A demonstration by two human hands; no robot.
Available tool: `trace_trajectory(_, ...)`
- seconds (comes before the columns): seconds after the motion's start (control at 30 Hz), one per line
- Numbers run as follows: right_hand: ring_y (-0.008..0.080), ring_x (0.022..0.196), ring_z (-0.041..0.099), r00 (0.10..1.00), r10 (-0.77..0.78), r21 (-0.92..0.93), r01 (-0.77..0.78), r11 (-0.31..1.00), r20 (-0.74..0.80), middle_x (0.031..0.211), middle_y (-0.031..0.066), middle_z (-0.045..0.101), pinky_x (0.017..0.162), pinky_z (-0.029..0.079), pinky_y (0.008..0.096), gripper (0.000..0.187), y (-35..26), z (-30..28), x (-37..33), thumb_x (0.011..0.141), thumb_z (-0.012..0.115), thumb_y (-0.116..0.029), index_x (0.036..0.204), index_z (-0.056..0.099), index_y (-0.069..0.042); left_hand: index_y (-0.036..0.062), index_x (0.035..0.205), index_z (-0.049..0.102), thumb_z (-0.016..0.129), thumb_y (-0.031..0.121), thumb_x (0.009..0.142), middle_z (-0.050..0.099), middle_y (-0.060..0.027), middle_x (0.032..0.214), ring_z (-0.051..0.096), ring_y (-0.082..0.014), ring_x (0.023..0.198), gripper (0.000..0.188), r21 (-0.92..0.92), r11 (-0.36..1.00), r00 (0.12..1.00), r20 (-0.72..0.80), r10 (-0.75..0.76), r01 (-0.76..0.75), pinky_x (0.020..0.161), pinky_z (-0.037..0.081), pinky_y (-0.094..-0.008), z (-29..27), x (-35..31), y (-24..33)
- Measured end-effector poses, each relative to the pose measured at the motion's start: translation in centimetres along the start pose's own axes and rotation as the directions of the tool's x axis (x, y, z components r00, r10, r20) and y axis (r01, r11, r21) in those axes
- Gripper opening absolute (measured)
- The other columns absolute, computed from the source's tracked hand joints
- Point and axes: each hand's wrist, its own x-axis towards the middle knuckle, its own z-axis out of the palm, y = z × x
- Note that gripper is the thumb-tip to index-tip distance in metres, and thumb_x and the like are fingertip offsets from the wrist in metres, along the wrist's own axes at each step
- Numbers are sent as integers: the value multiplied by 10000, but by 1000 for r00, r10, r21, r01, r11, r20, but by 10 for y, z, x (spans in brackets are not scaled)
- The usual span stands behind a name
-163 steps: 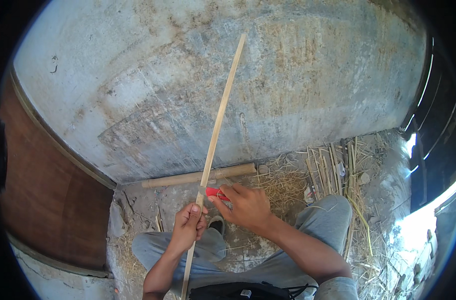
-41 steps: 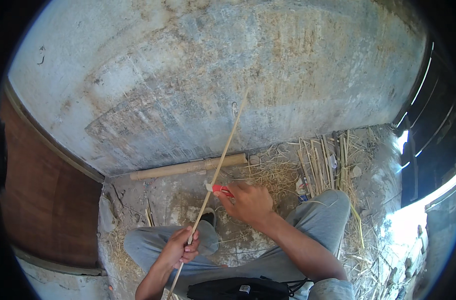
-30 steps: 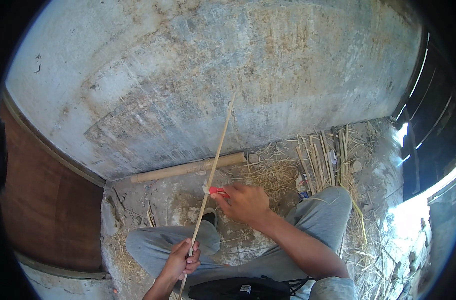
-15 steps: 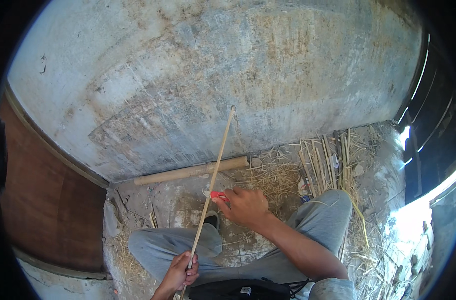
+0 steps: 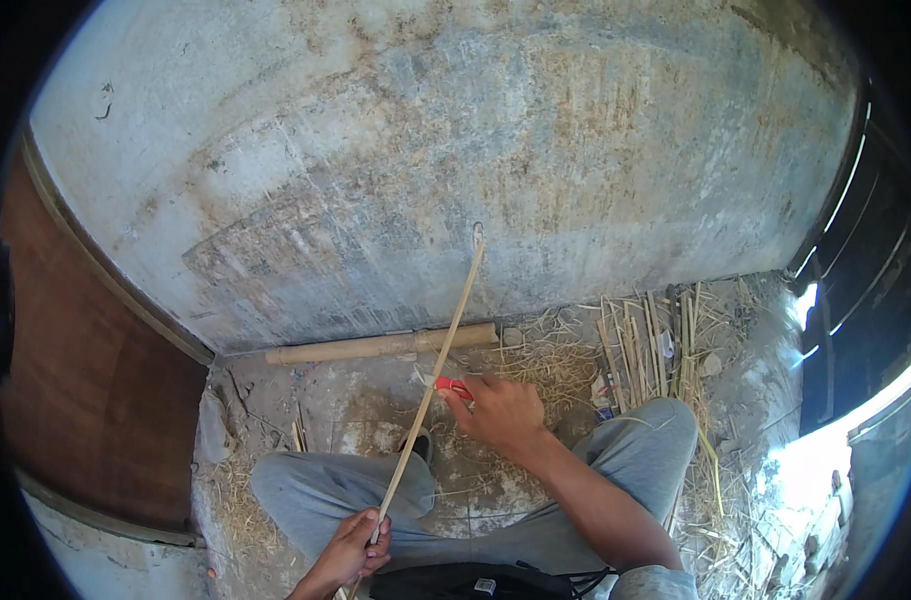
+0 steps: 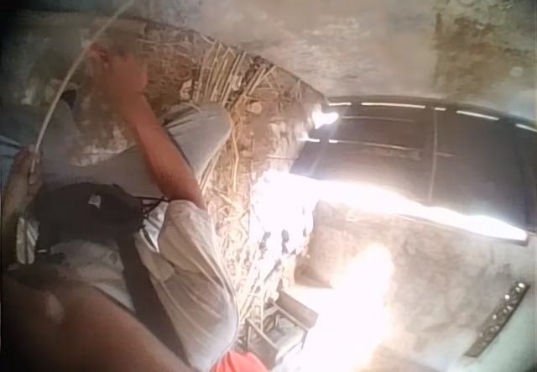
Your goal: The person shaves a thin strip of bamboo with a small blade, moving it along the length of the strip while holding it by hand.
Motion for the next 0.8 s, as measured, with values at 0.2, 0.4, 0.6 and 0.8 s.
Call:
trace_trajectory(0.2, 302, 492, 647, 1000, -19, -27, 18, 999, -10, 620, 98, 633, 418, 499, 413, 375, 1, 2, 1, 875, 672, -439, 761, 688, -83, 118, 963, 461, 346, 419, 1066, 343, 26, 620, 259, -52, 469, 339, 10, 1000, 1000, 2, -4, 4, 404, 195, -223, -2, -5, 0)
trace_trajectory(0.4, 295, 474, 638, 999, -13, 1, 13, 1000, -34, 619, 97, 633, 410, 497, 407, 370, 4, 4, 2, 873, 675, -437, 754, 689, -87, 123, 968, 456, 337, 412, 1068, 337, 30, 624, 262, -53, 480, 328, 9, 1000, 1000, -6, -27, 28, 412, 190, -225, -2, -8, -1)
trace_trajectory(0.6, 287, 479, 641, 999, -26, -34, 25, 999, -45, 624, 95, 639, 413, 502, 406, 354, 6, 4, 3, 872, 676, -425, 759, 691, -90, 123, 971, 459, 339, 412, 1069, 341, 32, 629, 264, -46, 482, 328, 10, 999, 1000, 1, -31, 31, 409, 201, -217, -1, -9, -1)
trace_trajectory(0.8, 276, 504, 644, 999, 14, -71, -16, 997, -35, 644, 78, 650, 438, 498, 400, 334, 6, 5, 3, 860, 700, -431, 774, 701, -108, 125, 979, 466, 346, 420, 1068, 343, 34, 629, 262, -43, 481, 330, 13, 999, 999, -12, -45, 45, 408, 204, -217, -2, -9, -1)
